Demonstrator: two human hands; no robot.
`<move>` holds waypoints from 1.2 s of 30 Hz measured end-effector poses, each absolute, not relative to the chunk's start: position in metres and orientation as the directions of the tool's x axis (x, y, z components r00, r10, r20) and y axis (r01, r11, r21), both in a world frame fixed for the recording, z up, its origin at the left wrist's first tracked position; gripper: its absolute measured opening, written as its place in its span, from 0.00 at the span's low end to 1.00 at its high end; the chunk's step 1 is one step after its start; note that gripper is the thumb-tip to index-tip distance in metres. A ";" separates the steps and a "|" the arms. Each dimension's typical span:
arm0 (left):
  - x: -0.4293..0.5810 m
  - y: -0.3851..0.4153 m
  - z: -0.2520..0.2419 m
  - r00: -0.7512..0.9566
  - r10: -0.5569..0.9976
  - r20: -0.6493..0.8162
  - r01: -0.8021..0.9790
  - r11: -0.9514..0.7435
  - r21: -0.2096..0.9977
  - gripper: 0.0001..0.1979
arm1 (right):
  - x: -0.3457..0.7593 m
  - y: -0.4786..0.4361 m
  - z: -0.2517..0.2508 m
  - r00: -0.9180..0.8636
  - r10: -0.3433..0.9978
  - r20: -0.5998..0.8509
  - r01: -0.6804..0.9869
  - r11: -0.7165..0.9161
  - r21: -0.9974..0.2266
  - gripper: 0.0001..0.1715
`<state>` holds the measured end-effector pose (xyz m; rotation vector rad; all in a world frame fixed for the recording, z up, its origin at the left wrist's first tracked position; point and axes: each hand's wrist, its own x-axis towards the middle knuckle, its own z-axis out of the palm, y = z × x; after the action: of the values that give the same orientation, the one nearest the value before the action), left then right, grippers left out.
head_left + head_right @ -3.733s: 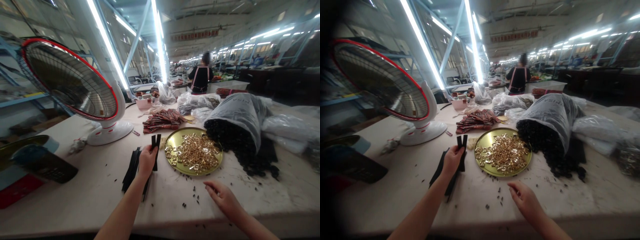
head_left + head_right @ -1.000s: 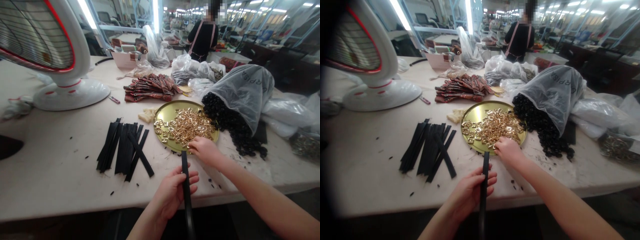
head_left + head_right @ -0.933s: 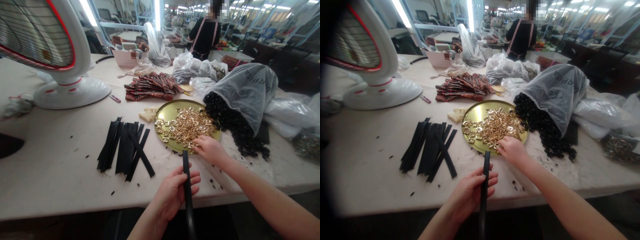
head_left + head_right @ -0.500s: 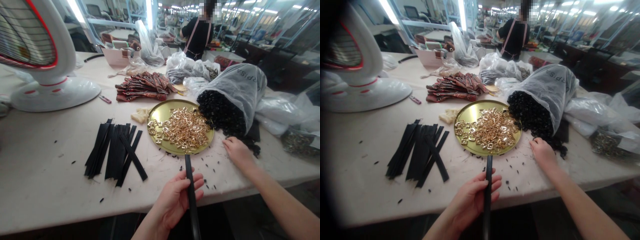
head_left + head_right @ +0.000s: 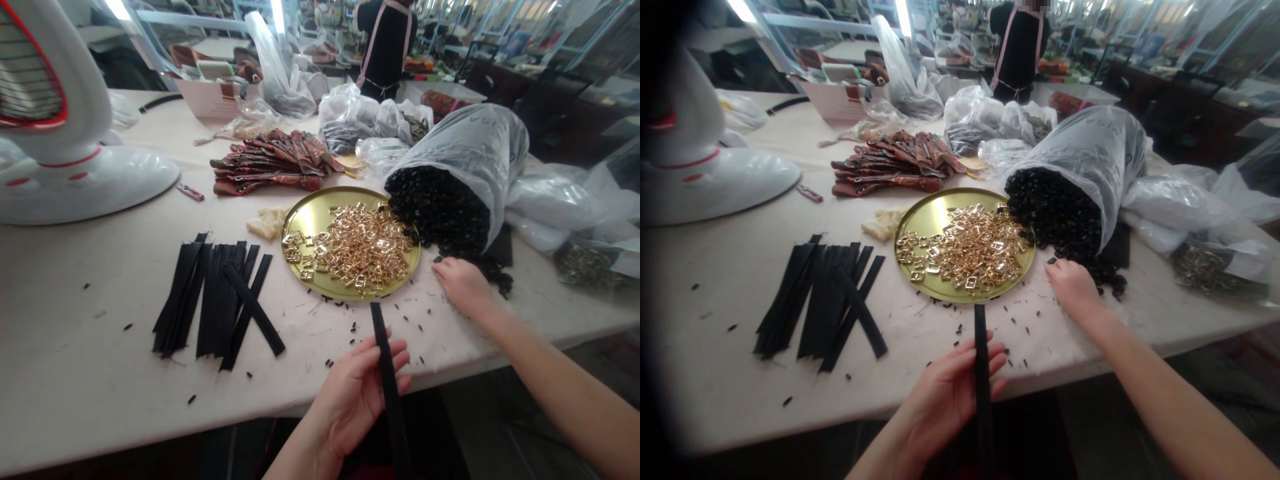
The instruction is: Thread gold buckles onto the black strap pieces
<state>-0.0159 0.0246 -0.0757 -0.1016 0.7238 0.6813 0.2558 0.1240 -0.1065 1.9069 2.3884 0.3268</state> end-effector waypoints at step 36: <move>-0.004 -0.005 -0.058 0.435 0.780 -0.449 -0.010 0.503 0.864 0.11 | 0.168 -0.017 -0.070 -0.036 0.942 -0.334 -0.293 -0.329 -0.898 0.21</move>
<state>-0.0036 -0.0046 -0.0575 0.9229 1.0082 0.5900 0.1685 -0.0166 -0.0704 2.3680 1.5289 -3.0367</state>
